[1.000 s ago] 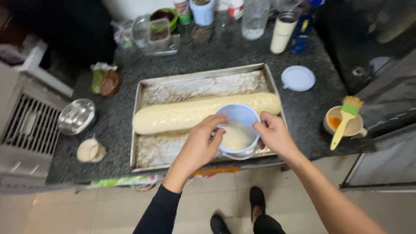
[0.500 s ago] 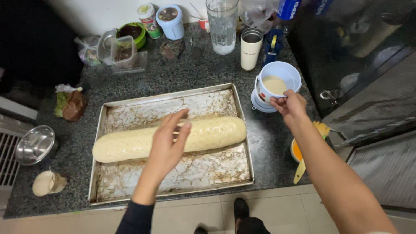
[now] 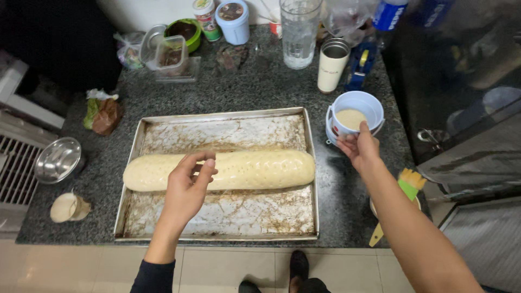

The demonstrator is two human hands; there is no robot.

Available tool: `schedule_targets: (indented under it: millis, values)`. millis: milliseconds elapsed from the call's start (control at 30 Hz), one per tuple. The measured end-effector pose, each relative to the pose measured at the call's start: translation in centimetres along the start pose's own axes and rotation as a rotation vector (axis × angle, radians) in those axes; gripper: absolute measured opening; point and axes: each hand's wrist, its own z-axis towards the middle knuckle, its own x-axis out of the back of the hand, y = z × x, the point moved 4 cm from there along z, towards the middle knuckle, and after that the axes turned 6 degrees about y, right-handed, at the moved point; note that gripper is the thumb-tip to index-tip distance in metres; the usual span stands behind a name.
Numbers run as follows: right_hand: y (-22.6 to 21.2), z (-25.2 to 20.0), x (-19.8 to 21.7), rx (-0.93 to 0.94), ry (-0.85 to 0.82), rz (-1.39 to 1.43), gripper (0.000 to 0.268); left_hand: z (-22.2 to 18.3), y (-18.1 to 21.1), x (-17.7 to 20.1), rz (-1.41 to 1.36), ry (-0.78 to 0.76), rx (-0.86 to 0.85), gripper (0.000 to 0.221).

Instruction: The person brushes egg wash onto a large loaf of dough with a brush and then sprinkles seeds by hand from a bucket before sliding the tray into a rack.

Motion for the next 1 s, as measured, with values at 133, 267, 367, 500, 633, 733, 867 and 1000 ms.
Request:
schedule_targets:
  millis: [133,267,367,500,633,733,867,1000]
  values:
    - [-0.1,-4.0,-4.3,-0.025,-0.239,0.037,0.055,-1.1,-3.7,3.9,0.146,0.151,0.053,0.028]
    - [-1.2,-9.5,-11.3,-0.010,-0.488,-0.044,0.046,-1.7,-7.6,11.7,-0.078,0.321,0.173,0.036]
    - [-1.3,-14.5,-15.7,0.026,-0.579,-0.152,0.040,-1.5,-10.8,17.7,-0.170,0.434,0.243,0.028]
    - [1.2,-20.8,-20.7,0.031,-0.636,-0.298,0.030,-0.6,-17.0,23.5,-0.163,0.428,0.318,0.025]
    - [4.9,-26.0,-24.0,-0.002,-0.619,-0.445,0.024,1.7,-25.6,26.0,-0.150,0.349,0.380,0.025]
    - [7.4,-29.2,-25.3,0.012,-0.609,-0.509,0.022,4.5,-32.6,26.4,-0.109,0.264,0.486,0.026]
    - [10.6,-32.5,-25.1,0.009,-0.477,-0.602,0.022,9.6,-39.6,25.7,0.049,0.173,0.427,0.030]
    - [13.5,-34.2,-23.8,-0.031,-0.350,-0.671,0.028,14.0,-43.6,23.0,0.108,0.054,0.546,0.035]
